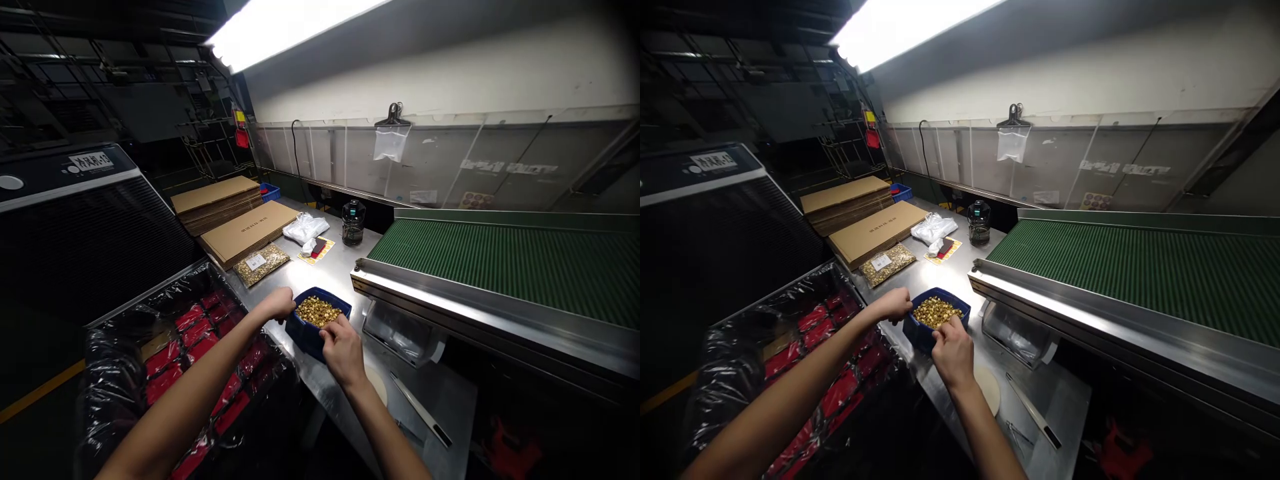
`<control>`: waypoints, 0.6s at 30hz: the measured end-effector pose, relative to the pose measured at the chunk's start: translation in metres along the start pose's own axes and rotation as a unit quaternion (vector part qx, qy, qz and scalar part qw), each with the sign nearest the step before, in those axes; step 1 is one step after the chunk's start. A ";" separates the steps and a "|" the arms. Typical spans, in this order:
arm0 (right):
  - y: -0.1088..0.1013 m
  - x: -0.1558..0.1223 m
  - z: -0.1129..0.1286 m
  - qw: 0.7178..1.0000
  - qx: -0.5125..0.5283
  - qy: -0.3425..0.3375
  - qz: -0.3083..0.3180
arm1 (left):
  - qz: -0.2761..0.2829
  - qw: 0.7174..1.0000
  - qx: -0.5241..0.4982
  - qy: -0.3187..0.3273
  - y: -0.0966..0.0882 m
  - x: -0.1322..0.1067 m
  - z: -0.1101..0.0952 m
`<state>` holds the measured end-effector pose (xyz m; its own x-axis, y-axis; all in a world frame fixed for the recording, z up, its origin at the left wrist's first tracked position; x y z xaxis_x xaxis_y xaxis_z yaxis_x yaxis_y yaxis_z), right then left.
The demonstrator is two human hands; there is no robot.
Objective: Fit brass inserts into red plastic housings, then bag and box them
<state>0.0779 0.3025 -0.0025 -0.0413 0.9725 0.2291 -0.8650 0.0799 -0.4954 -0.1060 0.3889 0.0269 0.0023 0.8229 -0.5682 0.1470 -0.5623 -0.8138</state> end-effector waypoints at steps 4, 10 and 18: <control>0.006 -0.005 -0.004 1.000 -0.015 -0.009 0.020 | 0.003 1.000 -0.011 0.007 0.018 0.001 0.010; 0.027 -0.039 -0.012 0.997 -0.040 -0.021 0.069 | -0.060 0.998 0.001 0.029 0.046 -0.007 0.020; 0.010 -0.126 -0.011 0.994 0.005 -0.034 0.101 | -0.189 0.956 0.046 0.220 0.050 -0.011 -0.013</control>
<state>0.0802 0.1835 -0.0449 -0.2478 0.9517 0.1813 -0.8403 -0.1180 -0.5292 -0.0857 0.3529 -0.0058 0.3843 0.9124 -0.1409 0.1311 -0.2050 -0.9699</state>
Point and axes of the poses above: each hand's wrist, its own x-axis towards the middle knuckle, its own y-axis out of the palm, z = x × y, the point moved 5 cm from there along x, towards the middle knuckle, and after that the axes turned 9 degrees about x, right-handed, at the moved point
